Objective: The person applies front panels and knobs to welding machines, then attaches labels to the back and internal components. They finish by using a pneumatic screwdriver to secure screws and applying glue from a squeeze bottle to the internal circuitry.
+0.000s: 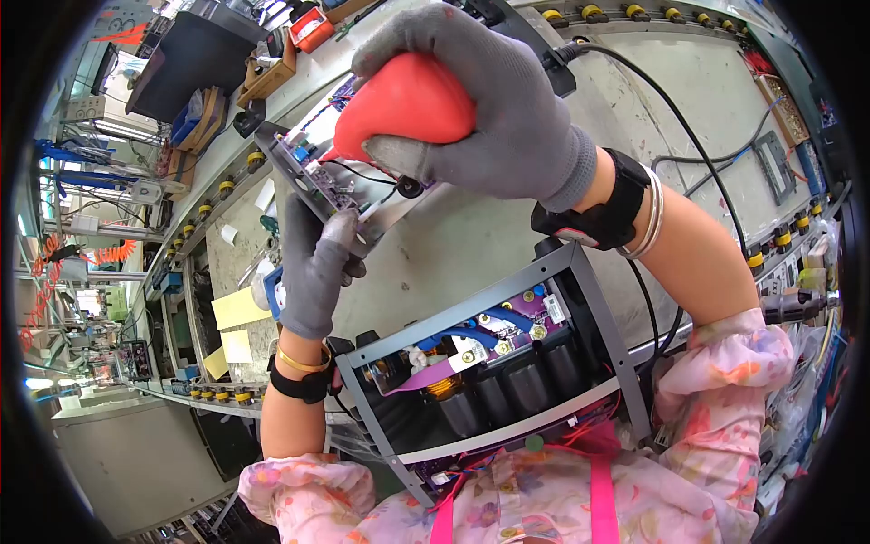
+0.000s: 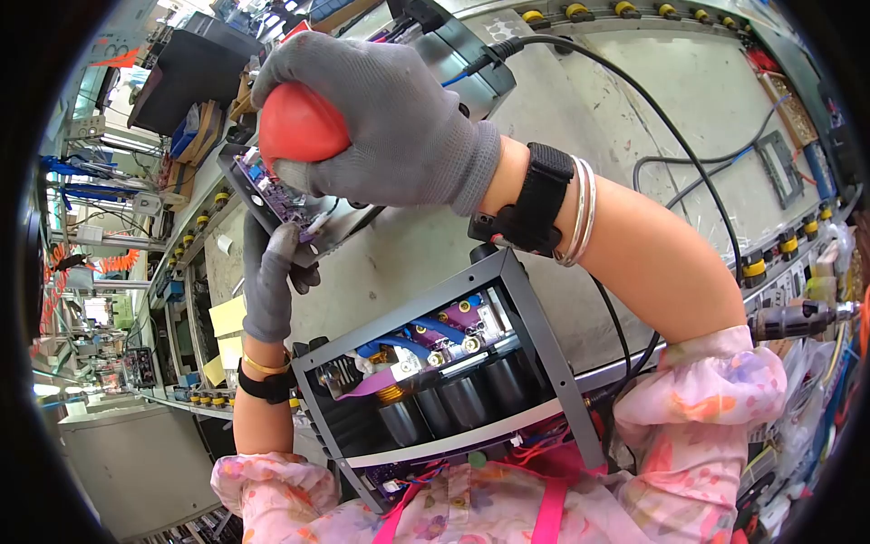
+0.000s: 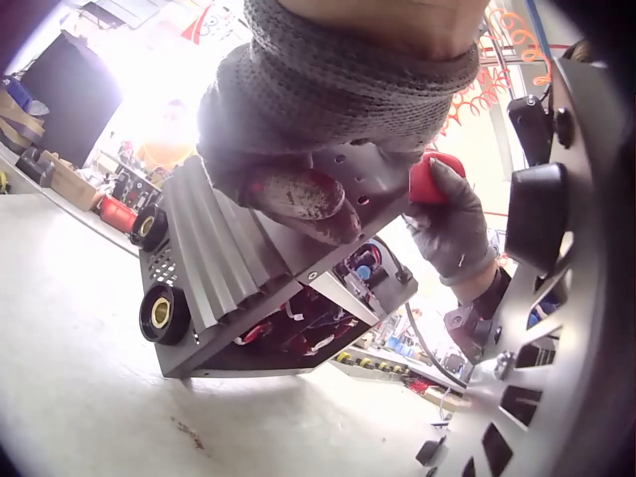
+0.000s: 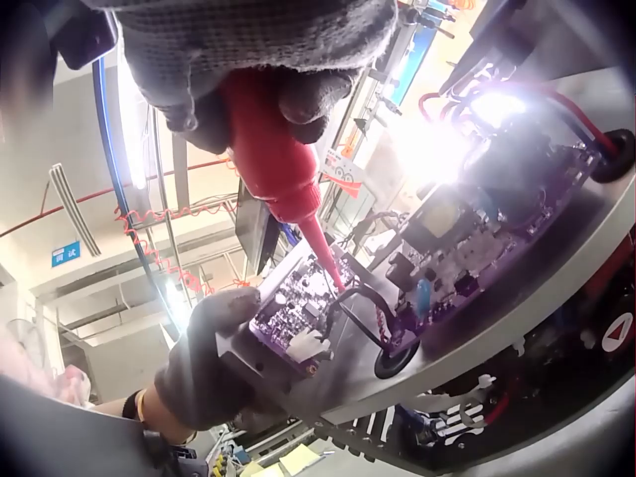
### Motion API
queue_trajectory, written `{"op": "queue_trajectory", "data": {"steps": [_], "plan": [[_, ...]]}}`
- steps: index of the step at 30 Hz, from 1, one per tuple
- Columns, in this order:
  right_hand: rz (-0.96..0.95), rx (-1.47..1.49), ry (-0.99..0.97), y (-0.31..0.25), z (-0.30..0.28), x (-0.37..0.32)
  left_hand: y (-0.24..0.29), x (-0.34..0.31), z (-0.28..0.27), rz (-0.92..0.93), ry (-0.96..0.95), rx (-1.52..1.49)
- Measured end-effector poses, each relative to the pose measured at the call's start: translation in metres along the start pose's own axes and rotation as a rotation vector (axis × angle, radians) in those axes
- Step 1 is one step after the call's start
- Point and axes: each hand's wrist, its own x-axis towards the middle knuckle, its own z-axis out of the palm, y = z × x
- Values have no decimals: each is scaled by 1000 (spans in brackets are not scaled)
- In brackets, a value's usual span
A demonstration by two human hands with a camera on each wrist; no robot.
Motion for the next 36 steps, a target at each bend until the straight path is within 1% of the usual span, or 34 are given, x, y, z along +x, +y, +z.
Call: {"op": "queue_trajectory", "data": {"steps": [3,6,8,10,12,15,18,20,23,24,27,29,30,31,33,36], "plan": [[14,-36,-21,1,-1,0,0,1,-1,-12,-7,-90],[52,-71,-1,3,0,-1,-2,2,-1,-15,-14,-94],[268,29,-113,0,-9,-1,-4,0,0,23,-10,-53],[283,38,-88,3,-8,-2,-4,-1,0,44,-7,-31],[105,-47,71,14,1,-4,-4,-1,0,40,-7,-31],[198,-111,1,7,0,-8,-3,0,1,40,-6,-34],[157,-14,46,3,-11,0,-5,3,-1,32,-16,-39],[206,159,17,0,-27,7,-2,3,-2,5,-16,-33],[188,314,46,-1,-24,11,1,2,-1,-16,-9,-27],[138,245,16,-1,-26,13,1,2,-2,-14,-11,-31],[211,184,-48,-17,-24,16,1,2,-1,-31,-13,-41],[236,183,-73,-12,-22,12,1,1,-1,-36,-11,-32],[248,174,-82,-12,-21,11,8,-1,1,-64,15,-90],[260,165,-91,-12,-21,10,8,-2,2,-55,11,-95],[261,101,-56,-22,-20,13,6,-1,1,-35,-2,-103],[144,-13,-89,-23,-25,16,8,-2,0,-38,-28,-98]]}}
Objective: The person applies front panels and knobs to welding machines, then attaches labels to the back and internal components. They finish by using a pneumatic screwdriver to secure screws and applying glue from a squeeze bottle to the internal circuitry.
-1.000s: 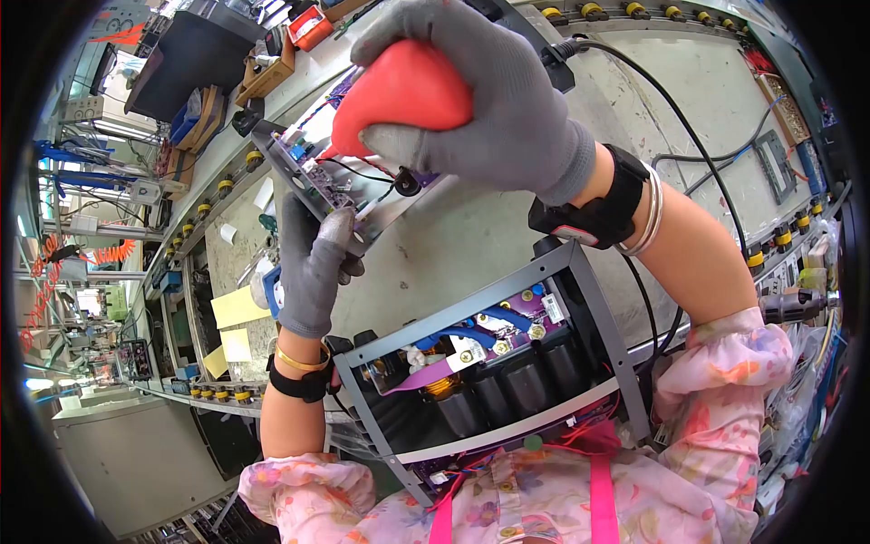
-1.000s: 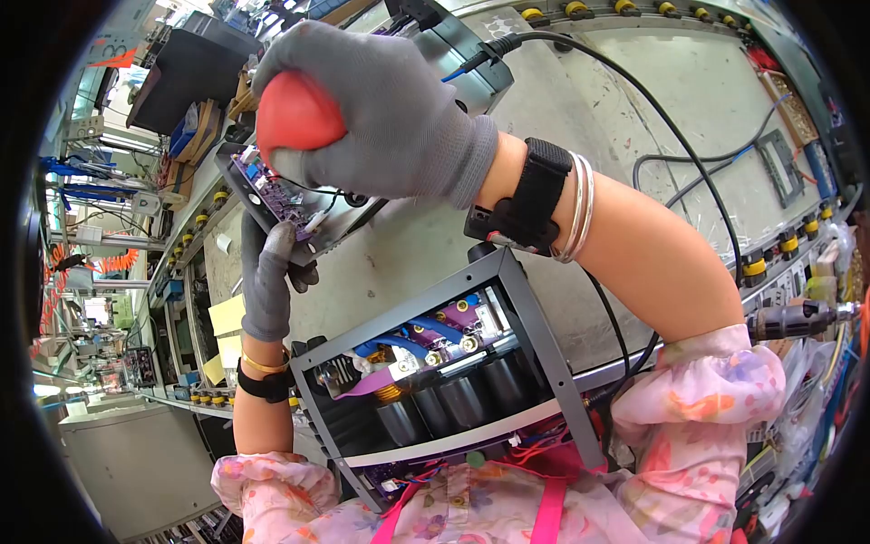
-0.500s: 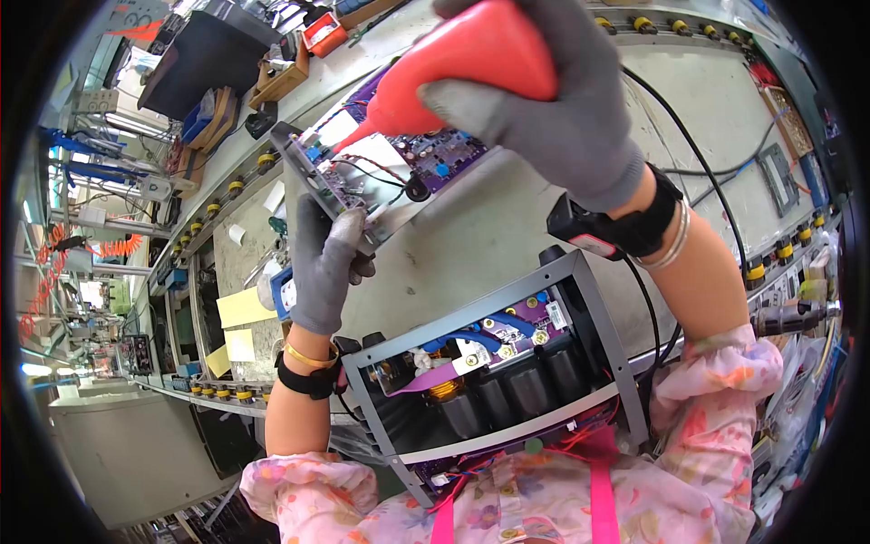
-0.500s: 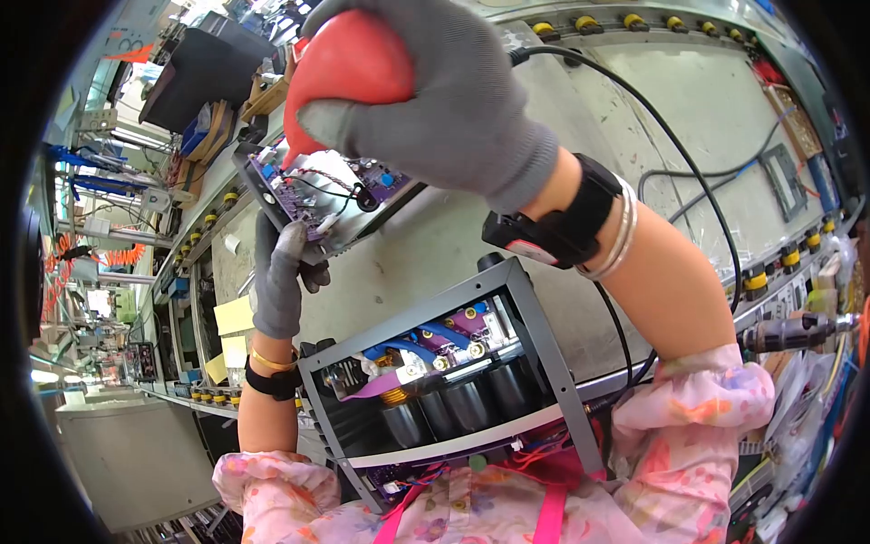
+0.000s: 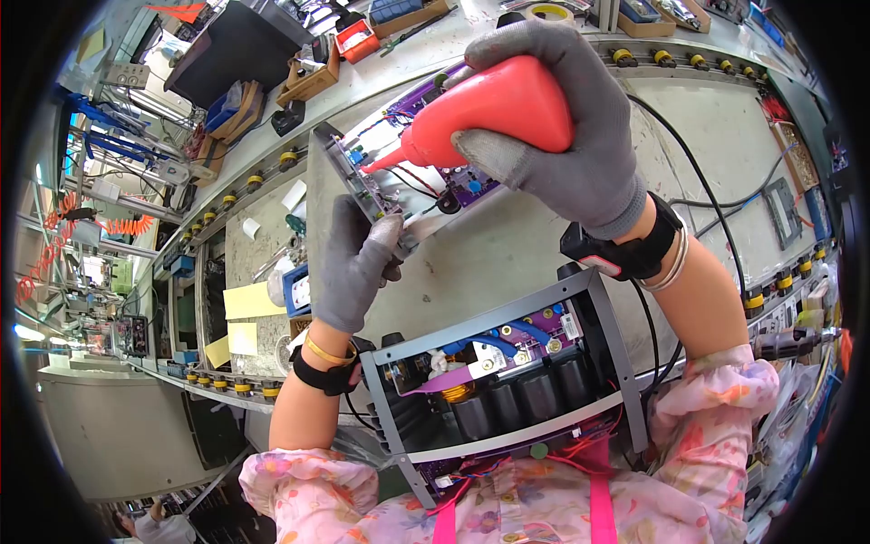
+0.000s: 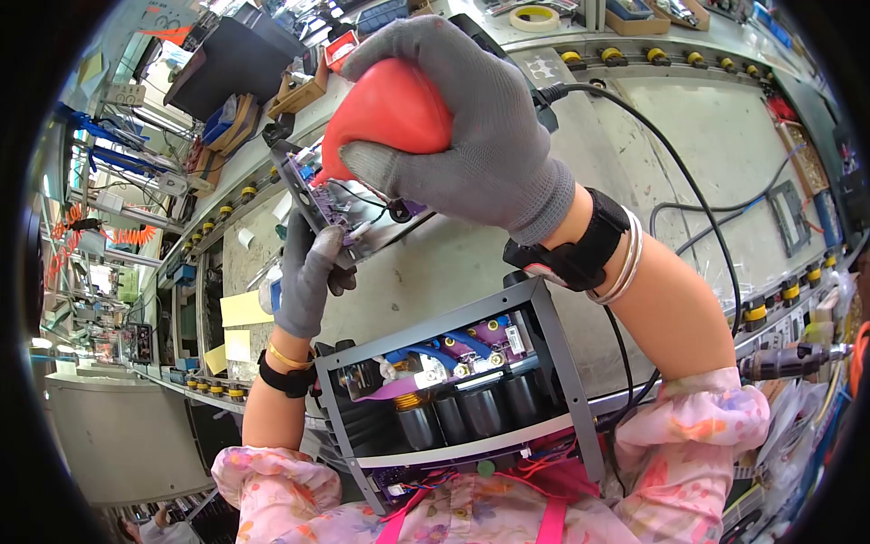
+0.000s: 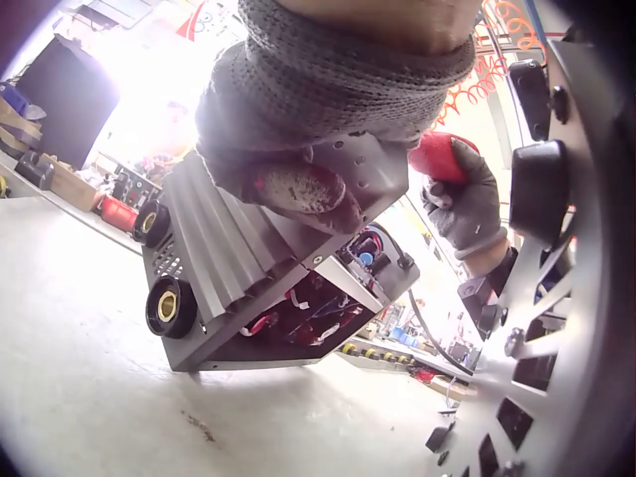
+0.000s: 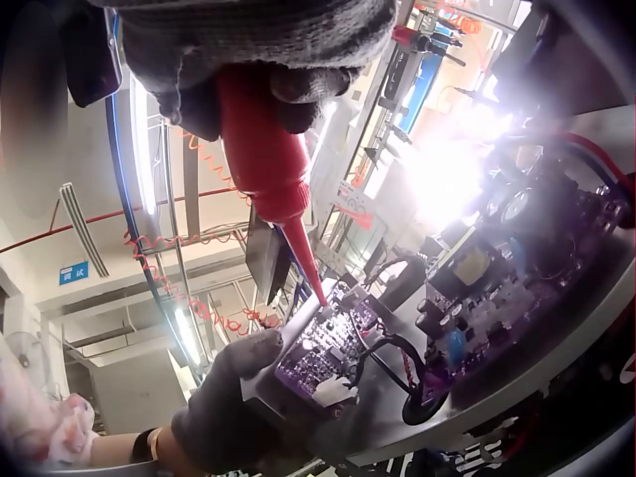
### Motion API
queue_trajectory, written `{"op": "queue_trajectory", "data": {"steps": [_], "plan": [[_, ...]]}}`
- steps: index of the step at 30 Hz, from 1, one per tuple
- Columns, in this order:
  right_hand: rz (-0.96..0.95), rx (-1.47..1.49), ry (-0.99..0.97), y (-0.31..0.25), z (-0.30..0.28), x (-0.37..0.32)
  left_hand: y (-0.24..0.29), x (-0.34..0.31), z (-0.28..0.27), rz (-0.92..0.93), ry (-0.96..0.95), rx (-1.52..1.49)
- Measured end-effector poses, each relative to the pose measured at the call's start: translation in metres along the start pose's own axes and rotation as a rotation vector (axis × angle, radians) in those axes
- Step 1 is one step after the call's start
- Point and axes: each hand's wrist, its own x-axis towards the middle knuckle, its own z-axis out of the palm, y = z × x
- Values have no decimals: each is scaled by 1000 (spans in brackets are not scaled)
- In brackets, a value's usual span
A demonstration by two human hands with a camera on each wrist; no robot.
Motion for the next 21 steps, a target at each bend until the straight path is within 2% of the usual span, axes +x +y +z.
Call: {"op": "queue_trajectory", "data": {"steps": [3,6,8,10,13,14,17,21], "plan": [[38,93,-18,2,4,-2,-1,1,-1,-4,-2,-21],[-1,77,39,1,9,-1,0,2,0,-14,15,-45],[-78,-12,-40,-5,3,1,-2,5,-2,-10,16,-45],[-158,-91,-83,-20,-12,7,-1,7,-3,7,26,-31],[-143,-64,-38,-49,-35,12,1,13,-9,-9,47,-33],[-135,-103,-35,-60,-43,11,-10,16,-15,46,34,-34],[-98,-88,-173,-104,-62,7,-17,-8,-31,102,38,-14],[25,97,-325,-150,-40,-23,-38,-77,-53,51,25,-75]]}}
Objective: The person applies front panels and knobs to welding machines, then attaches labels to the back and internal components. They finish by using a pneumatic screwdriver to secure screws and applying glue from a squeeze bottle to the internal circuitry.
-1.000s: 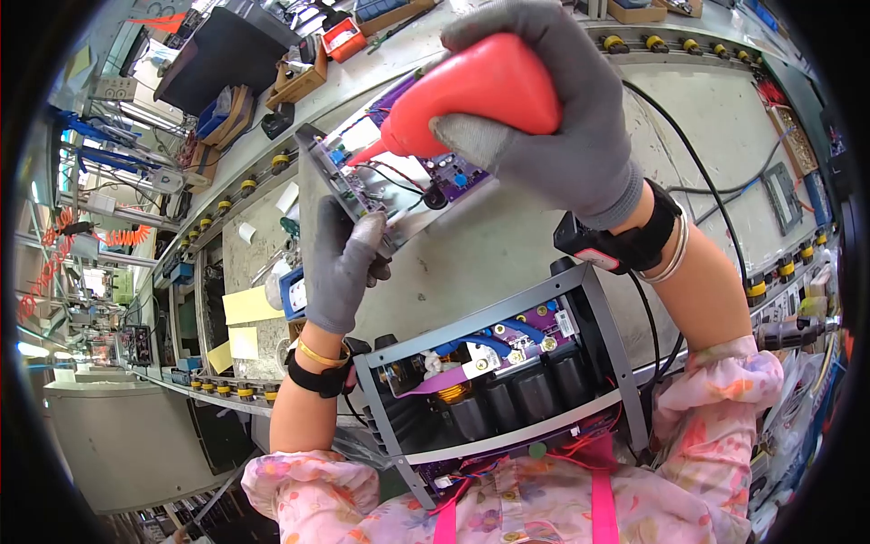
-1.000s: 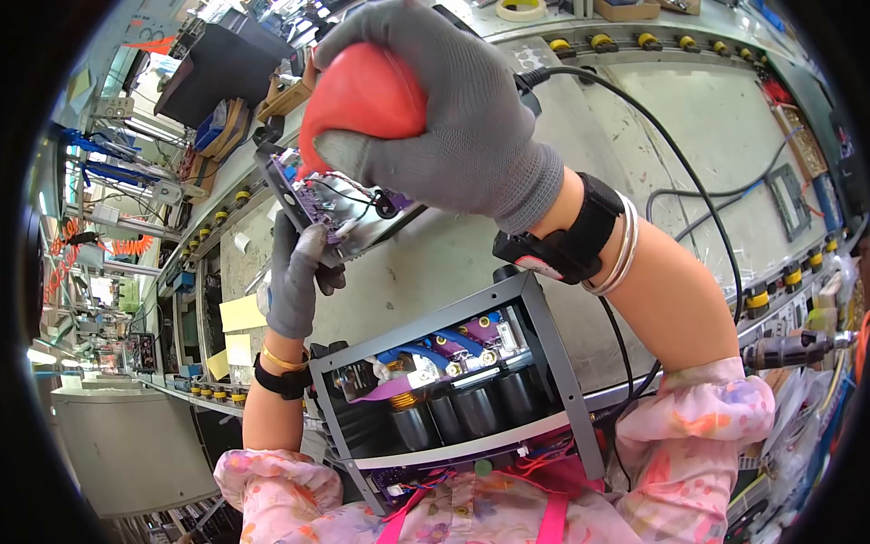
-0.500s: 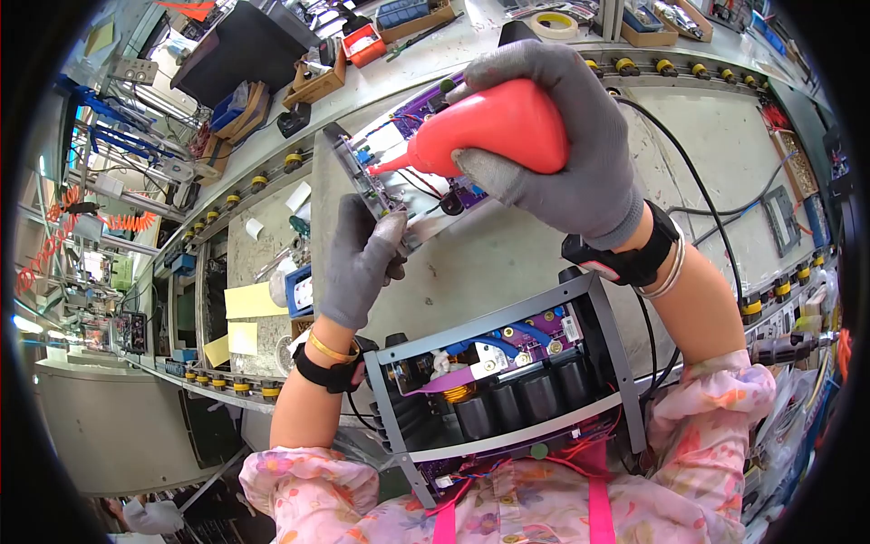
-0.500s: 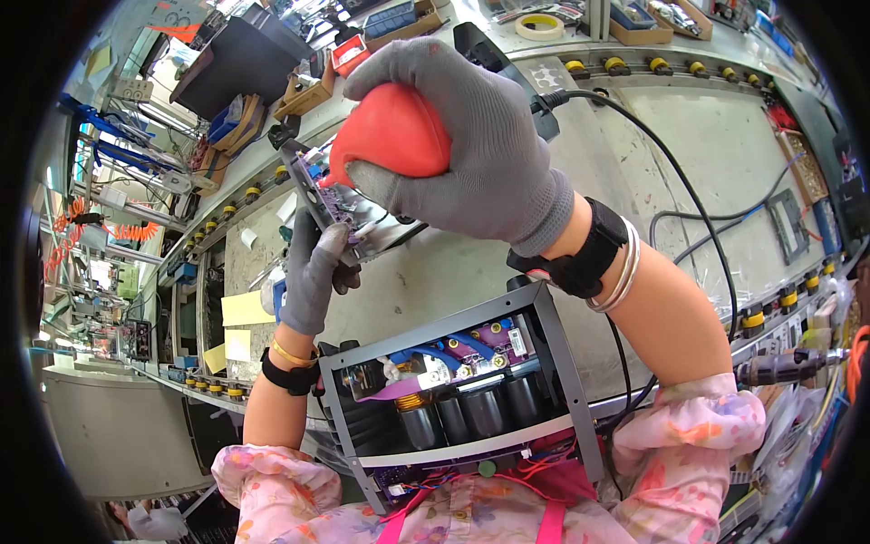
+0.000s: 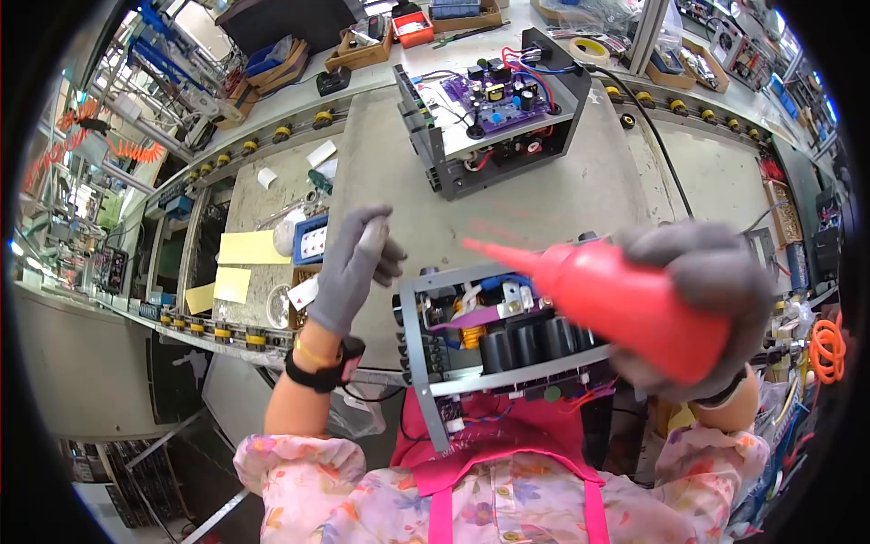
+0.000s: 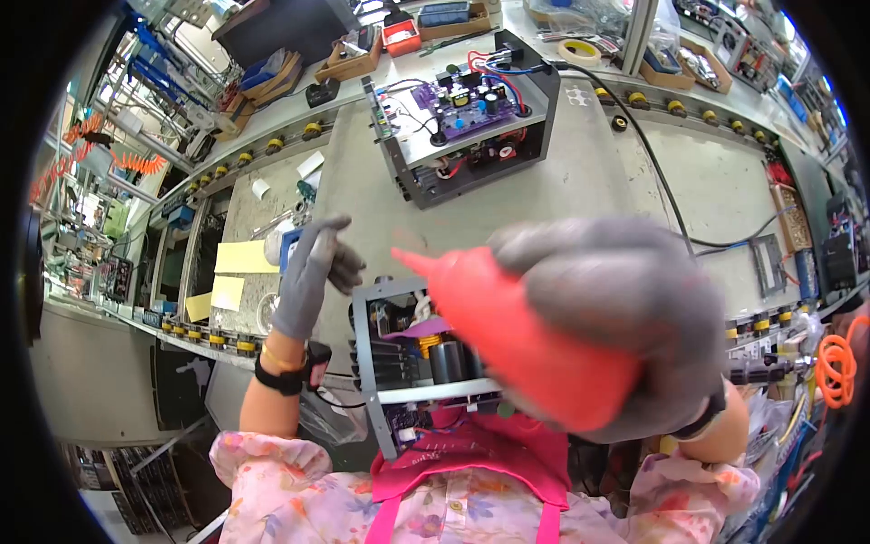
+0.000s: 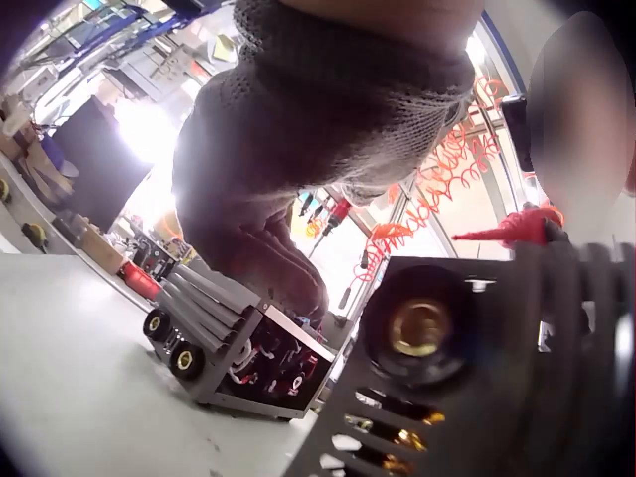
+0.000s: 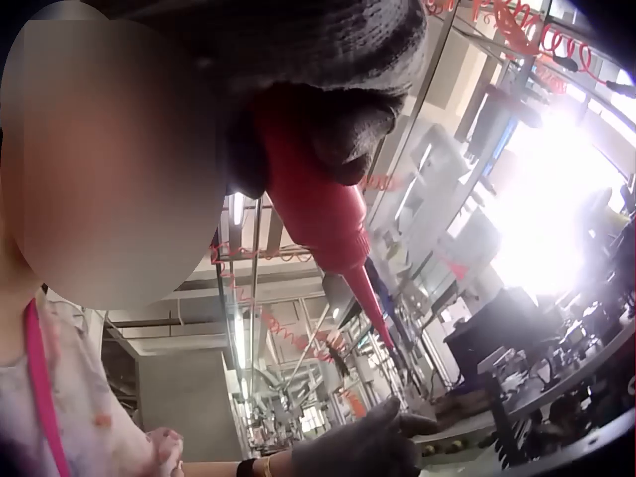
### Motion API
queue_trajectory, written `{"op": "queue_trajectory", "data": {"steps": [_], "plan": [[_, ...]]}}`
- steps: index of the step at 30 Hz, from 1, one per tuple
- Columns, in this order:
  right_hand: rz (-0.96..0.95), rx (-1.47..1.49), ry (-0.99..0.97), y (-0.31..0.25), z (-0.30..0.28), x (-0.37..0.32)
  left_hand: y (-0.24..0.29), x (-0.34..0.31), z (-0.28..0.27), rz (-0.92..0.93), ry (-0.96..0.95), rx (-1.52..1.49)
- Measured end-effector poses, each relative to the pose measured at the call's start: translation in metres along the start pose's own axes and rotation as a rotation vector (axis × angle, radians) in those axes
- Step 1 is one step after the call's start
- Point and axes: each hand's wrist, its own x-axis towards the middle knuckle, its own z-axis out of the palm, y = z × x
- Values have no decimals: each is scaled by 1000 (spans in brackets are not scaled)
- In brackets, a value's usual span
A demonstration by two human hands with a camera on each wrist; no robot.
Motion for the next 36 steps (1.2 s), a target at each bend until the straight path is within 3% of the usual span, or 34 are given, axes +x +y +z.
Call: {"op": "queue_trajectory", "data": {"steps": [8,9,12,19,22,26,31,34,36], "plan": [[-69,-113,-258,-17,61,-6,-84,-111,18,-102,136,-204],[-69,-128,-266,-17,66,-6,-89,-117,26,-196,167,-310],[-76,-132,-267,-18,76,-6,-109,-121,38,-21,289,-168],[-79,-123,-247,-17,83,-8,-121,-121,43,-92,288,-181],[5,-141,-315,-35,70,-4,-119,-121,43,-100,296,-167],[96,-180,-134,-71,28,-16,-122,-120,47,-64,325,-202],[394,-195,464,-99,-24,-94,-105,-120,49,31,336,-128],[530,-181,615,-102,-32,-136,-119,-120,48,1,342,-52],[596,-165,640,-101,-31,-153,-144,-118,43,116,348,115]]}}
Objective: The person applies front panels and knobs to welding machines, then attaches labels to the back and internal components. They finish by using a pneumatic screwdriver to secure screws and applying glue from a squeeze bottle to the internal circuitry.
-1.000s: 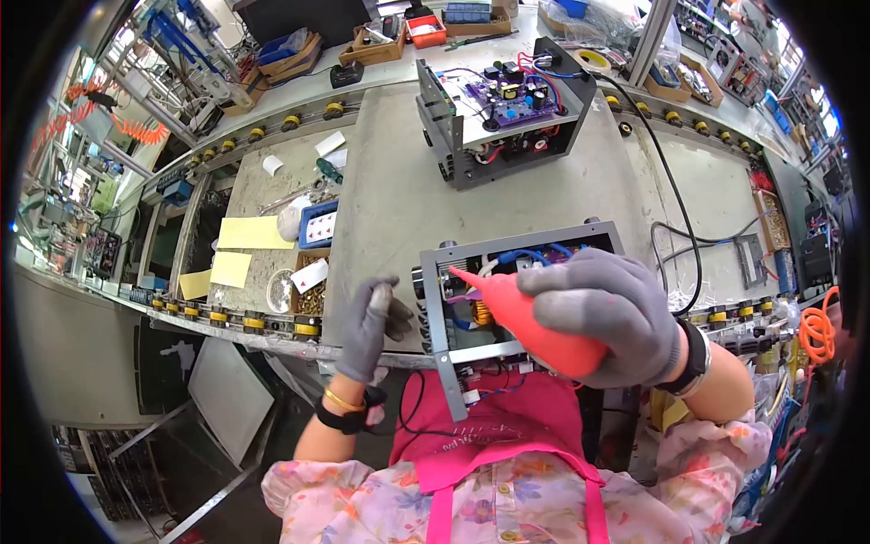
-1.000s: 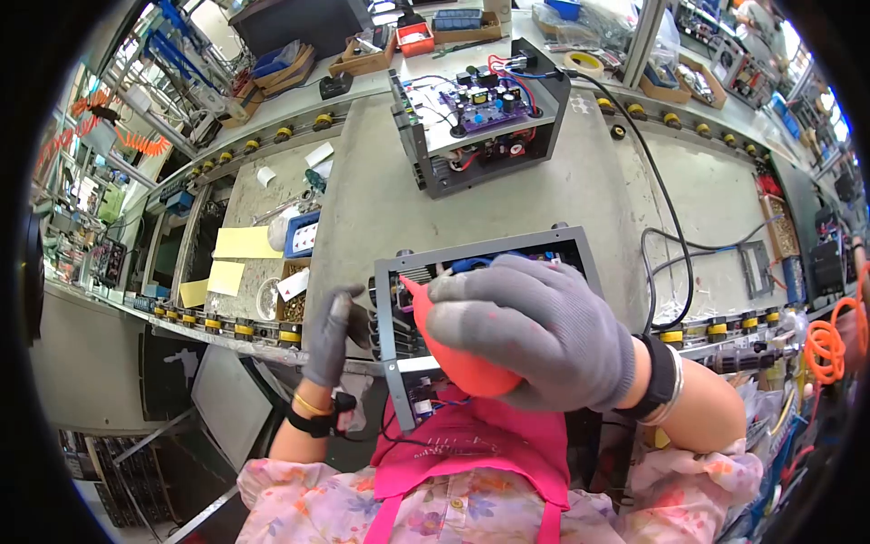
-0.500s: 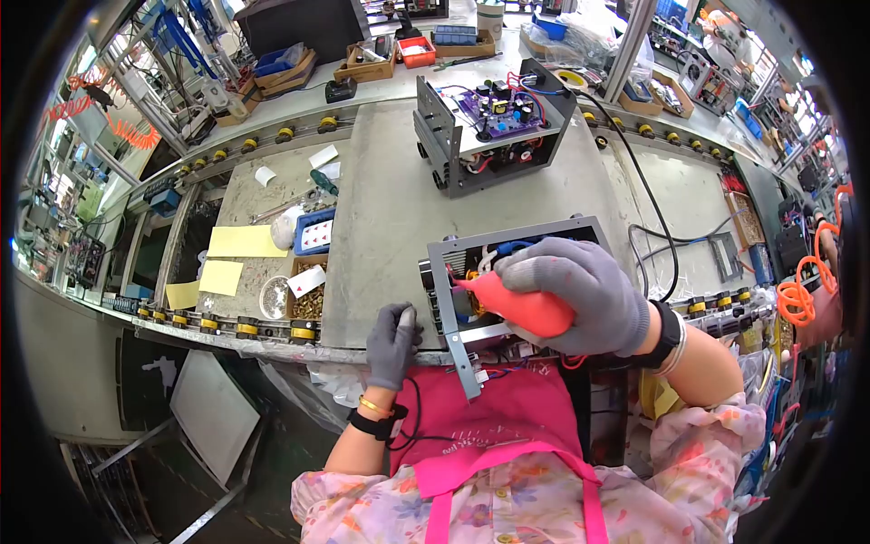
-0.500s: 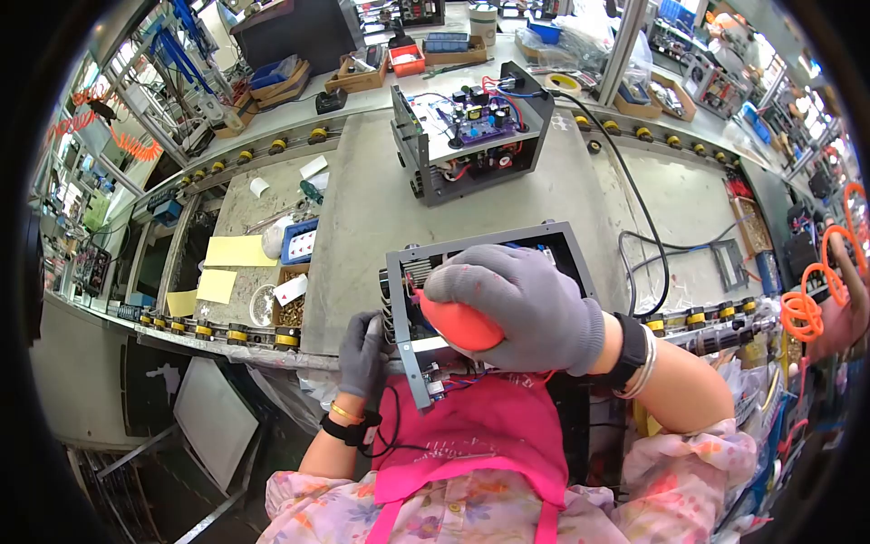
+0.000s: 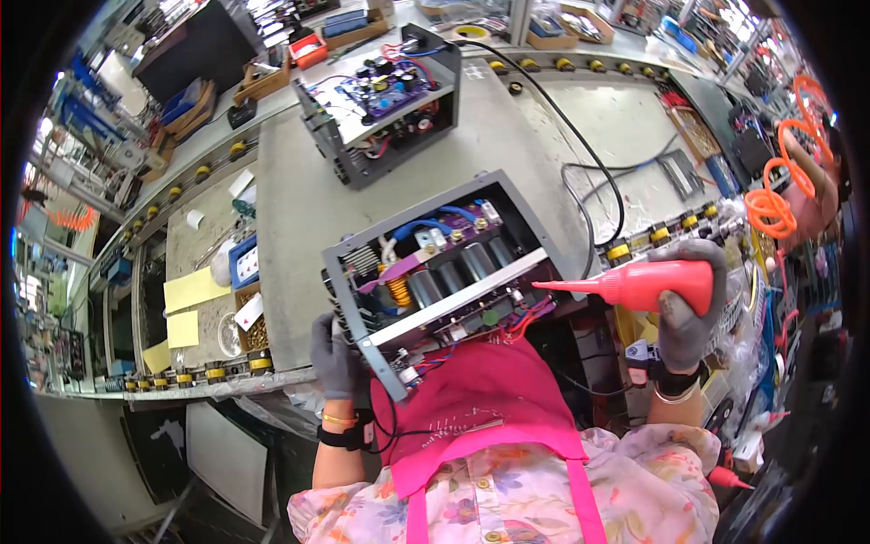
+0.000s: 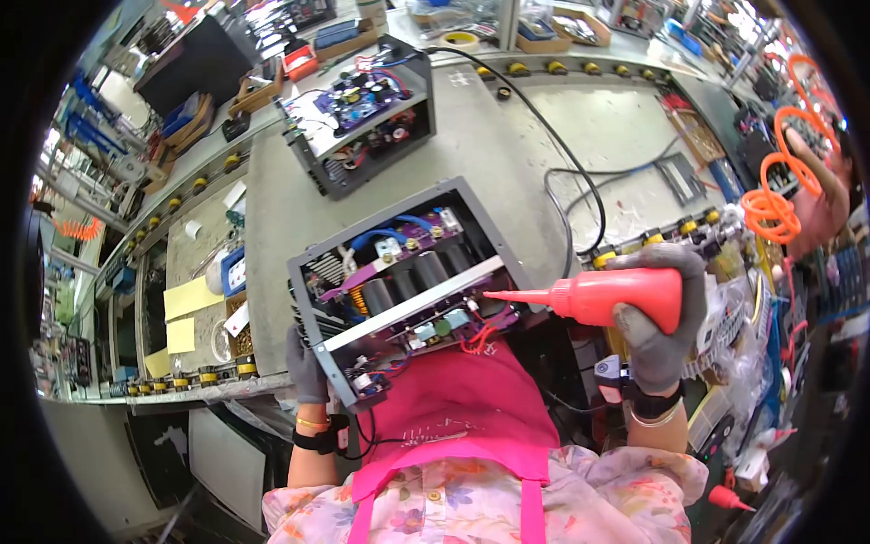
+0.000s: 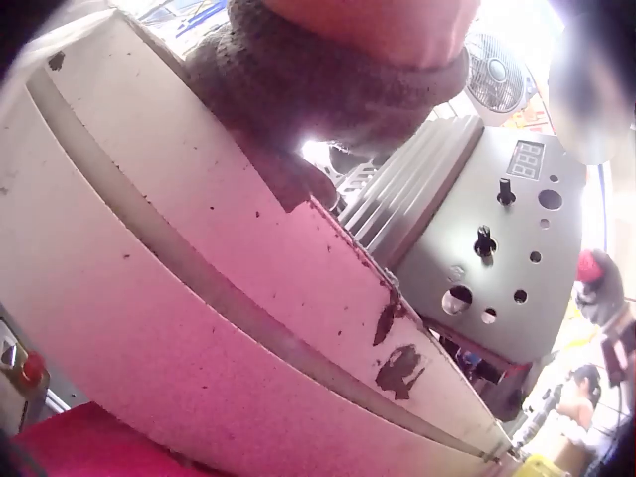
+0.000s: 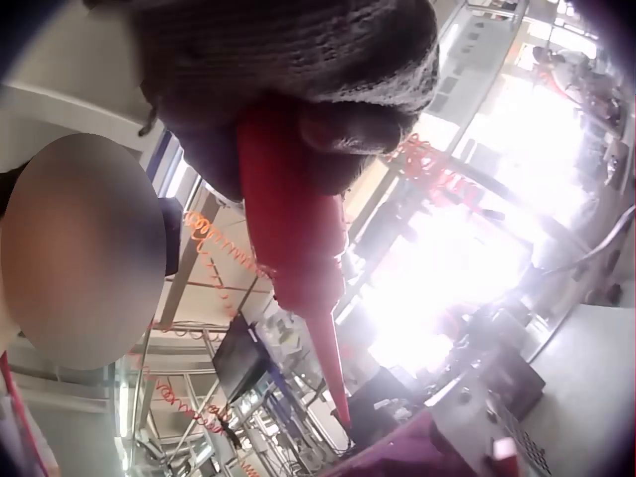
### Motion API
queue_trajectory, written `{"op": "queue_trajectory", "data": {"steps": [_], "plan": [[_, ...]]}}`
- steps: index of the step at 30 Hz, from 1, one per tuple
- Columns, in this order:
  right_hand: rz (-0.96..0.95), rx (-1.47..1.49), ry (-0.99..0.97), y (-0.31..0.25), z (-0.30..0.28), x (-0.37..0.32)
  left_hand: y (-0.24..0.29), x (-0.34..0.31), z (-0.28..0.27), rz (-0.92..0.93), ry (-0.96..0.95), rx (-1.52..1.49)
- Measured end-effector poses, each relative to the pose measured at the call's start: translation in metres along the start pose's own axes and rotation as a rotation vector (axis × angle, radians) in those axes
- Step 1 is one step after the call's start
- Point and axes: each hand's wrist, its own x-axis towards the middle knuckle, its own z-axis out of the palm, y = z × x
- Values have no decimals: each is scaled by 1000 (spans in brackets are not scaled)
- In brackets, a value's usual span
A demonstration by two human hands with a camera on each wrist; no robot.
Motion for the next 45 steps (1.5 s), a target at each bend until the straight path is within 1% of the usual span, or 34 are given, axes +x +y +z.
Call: {"op": "queue_trajectory", "data": {"steps": [1,2,4,5,6,7,10,12,20,23,29,30,32,33,34,36,38,40,45], "plan": [[27,3,7,5,0,-5,-27,-3,-5,-42,4,29],[52,9,12,9,0,-9,-35,-3,-6,-60,9,40],[63,33,6,15,2,-14,11,-2,-1,-154,-26,-95],[73,67,8,18,4,-14,-10,-3,-1,-160,20,-119],[83,101,9,22,3,-14,-50,-3,-4,-166,68,-142],[45,111,1,29,2,-14,-71,-4,-7,-171,117,-165],[58,180,-15,34,5,-15,-29,-2,-4,-108,-10,-69],[31,179,-35,38,5,-16,-30,-2,-8,-138,-72,-38],[-101,61,-86,41,5,-19,-29,0,-5,-101,-25,-81],[-117,10,-77,38,7,-21,-27,1,-4,-94,-11,-80],[-4,154,-6,36,-1,-25,-21,0,-5,23,8,122],[61,248,24,29,0,-26,-17,0,-3,-2,-10,73],[-3,207,50,26,1,-35,-6,-1,0,-58,-36,-20],[-105,218,-1,21,10,-32,3,0,0,-105,-48,-20],[-106,295,-15,10,26,-35,-2,-1,-1,-115,-43,0],[-177,215,-120,12,38,-37,3,0,0,-43,-18,174],[-256,130,-219,16,47,-39,5,0,2,-10,-12,199],[-337,36,-312,18,54,-40,6,0,3,-20,-27,132],[-434,-52,-393,20,69,-33,8,-1,5,-62,-47,-6]]}}
